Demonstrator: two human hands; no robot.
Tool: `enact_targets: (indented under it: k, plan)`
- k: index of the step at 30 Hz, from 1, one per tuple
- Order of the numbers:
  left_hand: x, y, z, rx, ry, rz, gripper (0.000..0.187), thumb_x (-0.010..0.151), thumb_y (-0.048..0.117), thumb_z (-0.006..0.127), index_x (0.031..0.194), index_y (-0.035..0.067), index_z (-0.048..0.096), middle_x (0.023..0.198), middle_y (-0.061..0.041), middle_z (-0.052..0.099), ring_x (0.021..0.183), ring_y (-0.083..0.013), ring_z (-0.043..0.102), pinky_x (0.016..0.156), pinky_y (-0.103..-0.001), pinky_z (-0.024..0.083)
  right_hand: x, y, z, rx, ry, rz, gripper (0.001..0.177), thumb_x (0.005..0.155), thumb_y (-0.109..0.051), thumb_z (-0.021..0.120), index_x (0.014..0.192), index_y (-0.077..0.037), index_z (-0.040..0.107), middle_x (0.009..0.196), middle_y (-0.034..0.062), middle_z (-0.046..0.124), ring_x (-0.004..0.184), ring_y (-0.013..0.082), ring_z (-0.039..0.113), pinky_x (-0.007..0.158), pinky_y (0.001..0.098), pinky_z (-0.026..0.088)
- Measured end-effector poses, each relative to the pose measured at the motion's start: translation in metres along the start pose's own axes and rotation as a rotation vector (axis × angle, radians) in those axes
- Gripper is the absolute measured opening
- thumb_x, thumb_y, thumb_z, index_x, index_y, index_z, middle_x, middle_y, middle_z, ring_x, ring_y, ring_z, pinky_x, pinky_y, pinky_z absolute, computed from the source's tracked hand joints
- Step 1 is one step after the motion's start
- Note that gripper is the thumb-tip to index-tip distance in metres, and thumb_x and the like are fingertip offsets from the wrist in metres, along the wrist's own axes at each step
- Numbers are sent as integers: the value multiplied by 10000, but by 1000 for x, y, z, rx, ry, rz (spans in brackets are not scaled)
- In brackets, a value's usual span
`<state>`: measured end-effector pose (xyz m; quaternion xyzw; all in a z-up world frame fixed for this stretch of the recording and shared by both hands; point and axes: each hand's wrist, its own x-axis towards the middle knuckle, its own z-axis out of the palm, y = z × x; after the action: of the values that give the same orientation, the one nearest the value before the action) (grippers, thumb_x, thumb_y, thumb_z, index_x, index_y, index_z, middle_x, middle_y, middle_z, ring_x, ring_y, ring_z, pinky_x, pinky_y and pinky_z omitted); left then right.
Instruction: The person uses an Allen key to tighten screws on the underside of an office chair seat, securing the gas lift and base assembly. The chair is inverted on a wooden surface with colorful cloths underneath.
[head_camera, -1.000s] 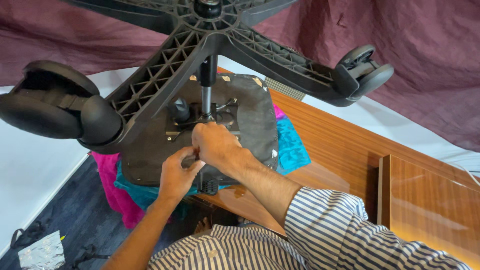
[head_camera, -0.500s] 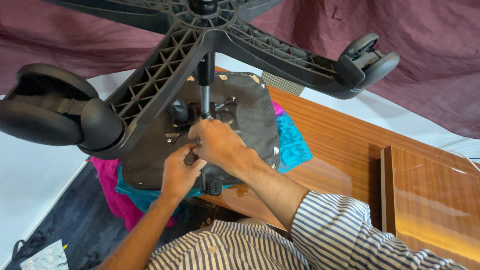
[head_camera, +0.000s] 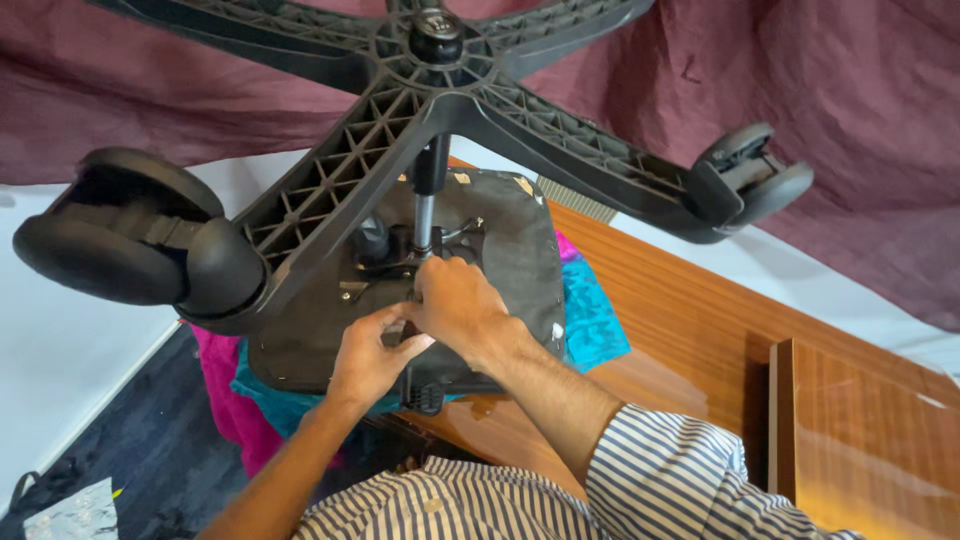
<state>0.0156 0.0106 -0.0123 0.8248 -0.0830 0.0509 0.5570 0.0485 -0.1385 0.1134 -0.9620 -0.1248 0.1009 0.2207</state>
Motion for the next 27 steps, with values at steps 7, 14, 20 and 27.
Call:
enact_targets:
  k: [7,14,20,27]
  plan:
    - [3,-15,10,-118,29,-36,359,789,60,805,1132,5,714,1011,-64,796,969,-133,749,879,-284,570,1,13,6,124,58,-276,202,714,-118,747,902,-54,783,909,180,773,896,359,752,817,441,592]
    - [-1,-20,17,-326,-59,-64,345,865,22,721,1206,32,671,1159,-47,737,1122,-144,684,894,-314,582,-2,18,3,140,-2,-227,216,754,-135,759,955,-59,778,947,174,775,934,350,749,830,432,585]
    - [-12,7,6,-2,85,-117,266,803,47,828,1053,31,736,1000,-66,753,937,-162,732,849,-340,607,-7,5,2,106,-26,-123,280,768,-283,764,929,-56,791,924,202,765,919,368,752,822,440,599]
    - [-11,4,0,-156,97,-114,397,790,107,766,1171,31,687,1030,-71,792,963,-185,785,822,-319,652,-6,-6,15,102,75,-144,486,773,-378,812,1111,-40,725,1011,232,737,958,409,712,836,488,562]
